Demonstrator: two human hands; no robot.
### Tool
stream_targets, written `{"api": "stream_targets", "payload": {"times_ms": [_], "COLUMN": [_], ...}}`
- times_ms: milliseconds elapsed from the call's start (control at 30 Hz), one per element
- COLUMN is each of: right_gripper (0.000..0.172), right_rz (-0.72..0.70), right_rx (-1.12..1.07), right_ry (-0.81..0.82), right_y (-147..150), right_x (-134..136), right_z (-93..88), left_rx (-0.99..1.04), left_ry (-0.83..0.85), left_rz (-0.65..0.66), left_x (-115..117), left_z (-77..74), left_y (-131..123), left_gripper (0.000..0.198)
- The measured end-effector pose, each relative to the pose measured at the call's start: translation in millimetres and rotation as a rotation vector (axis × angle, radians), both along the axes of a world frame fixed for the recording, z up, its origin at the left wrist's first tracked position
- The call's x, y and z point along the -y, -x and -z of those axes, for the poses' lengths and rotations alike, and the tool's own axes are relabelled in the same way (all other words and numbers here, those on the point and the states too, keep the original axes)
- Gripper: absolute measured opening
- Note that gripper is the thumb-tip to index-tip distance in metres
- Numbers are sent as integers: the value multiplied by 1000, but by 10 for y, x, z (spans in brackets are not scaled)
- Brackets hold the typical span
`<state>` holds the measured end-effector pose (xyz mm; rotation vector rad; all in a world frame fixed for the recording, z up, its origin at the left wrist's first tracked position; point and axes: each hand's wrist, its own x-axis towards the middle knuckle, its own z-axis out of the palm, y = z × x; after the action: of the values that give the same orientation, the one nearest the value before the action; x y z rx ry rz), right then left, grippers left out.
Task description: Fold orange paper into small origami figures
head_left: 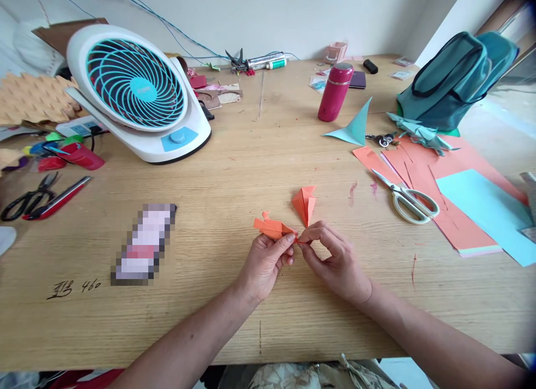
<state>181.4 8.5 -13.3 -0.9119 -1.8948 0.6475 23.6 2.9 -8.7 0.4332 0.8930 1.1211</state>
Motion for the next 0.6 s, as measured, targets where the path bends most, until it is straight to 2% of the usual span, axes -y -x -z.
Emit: {"api": "stream_targets", "payload": {"times_ms": [267, 600], "right_gripper": [18, 20], "right_rz": [7, 30], "right_rx": [5, 15], "right_ry": [-18, -51], "right_y": [-14, 8], "right_x": [2, -4], "right_z": [2, 51], "left_rx": [-24, -51], "left_ry": [-9, -15], "left_rz": [60, 34], "left_x": [-10, 6], "left_z": [-43, -56], "left_y": [3, -9], "left_gripper": [34, 33]}}
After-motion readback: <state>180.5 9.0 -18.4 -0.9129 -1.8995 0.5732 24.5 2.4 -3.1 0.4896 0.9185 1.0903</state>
